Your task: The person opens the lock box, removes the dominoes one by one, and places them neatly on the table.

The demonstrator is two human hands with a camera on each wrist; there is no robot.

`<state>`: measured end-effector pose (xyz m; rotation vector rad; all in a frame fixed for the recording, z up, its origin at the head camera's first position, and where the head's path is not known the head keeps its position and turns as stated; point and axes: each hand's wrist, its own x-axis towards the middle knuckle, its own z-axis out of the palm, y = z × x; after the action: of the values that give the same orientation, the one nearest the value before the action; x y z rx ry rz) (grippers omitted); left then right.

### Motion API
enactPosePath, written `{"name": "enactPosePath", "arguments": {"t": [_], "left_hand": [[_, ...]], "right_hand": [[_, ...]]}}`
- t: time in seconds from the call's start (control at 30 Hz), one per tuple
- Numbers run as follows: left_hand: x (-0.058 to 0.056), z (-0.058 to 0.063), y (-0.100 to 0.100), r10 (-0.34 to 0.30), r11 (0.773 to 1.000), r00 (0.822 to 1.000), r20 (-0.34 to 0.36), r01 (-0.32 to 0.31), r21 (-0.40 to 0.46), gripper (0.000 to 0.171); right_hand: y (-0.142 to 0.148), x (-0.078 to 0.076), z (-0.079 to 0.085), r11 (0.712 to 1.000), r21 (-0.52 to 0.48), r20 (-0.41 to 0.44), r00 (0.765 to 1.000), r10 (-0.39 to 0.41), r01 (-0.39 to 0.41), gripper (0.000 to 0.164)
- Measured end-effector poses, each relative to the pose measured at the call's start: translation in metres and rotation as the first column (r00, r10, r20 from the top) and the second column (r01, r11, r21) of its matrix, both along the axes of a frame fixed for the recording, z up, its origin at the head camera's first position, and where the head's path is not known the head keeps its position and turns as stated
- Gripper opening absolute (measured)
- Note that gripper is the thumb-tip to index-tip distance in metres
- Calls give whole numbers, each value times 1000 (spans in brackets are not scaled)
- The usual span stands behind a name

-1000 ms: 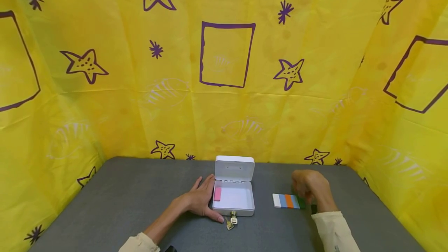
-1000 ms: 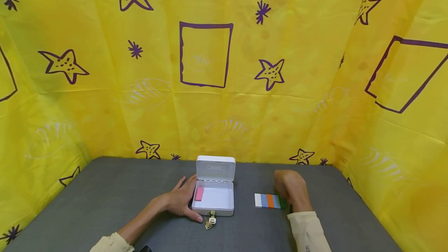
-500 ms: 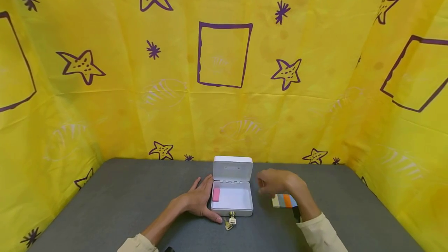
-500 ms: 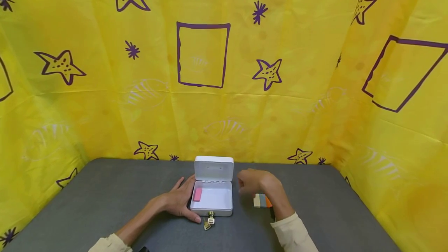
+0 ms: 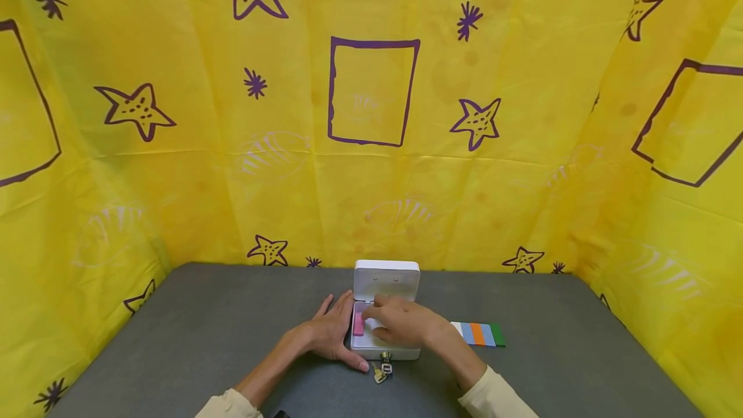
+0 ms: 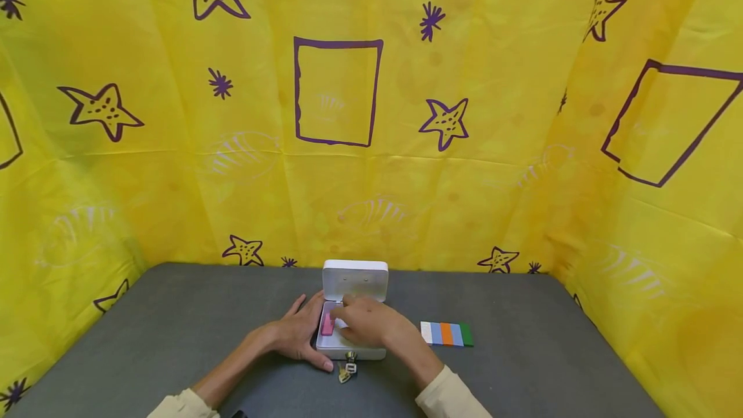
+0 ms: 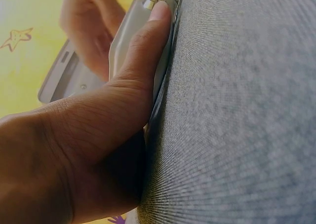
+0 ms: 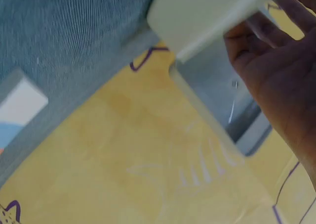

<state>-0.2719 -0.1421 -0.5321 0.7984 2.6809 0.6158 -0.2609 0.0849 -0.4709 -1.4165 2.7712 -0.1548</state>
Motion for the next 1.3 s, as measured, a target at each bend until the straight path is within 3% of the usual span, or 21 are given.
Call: {"name": "enactPosePath", "arguments": {"t": [0.17, 0.33, 0.67, 0.83, 1.07, 1.3], "left_hand": [[-2, -4, -1, -1, 1000, 1000, 5, 1, 15, 143], [-4, -9, -2, -1, 1000, 1000, -2, 1, 32, 142], [1, 3, -1, -11, 1000, 1000, 10, 10, 18, 144], [3, 7, 2, 7, 1000, 1000, 25, -7, -14, 137], [1, 5, 3, 13, 999, 1000, 17, -12, -44, 136], [2, 6, 4, 9, 999, 1000, 1, -9, -34, 136]], "right_hand": [[-4, 4, -3, 997, 74, 26, 999, -28, 26, 23], [-2, 2, -3, 998, 9, 6, 998, -56, 56, 8], [-4, 7, -5, 970, 62, -3, 972, -236, 236, 16], [-5, 8, -6, 959, 83, 8, 962, -271, 270, 21], [-5, 6, -8, 967, 52, -13, 969, -248, 248, 22], [-2, 0, -8, 982, -139, 43, 991, -126, 131, 27]]}}
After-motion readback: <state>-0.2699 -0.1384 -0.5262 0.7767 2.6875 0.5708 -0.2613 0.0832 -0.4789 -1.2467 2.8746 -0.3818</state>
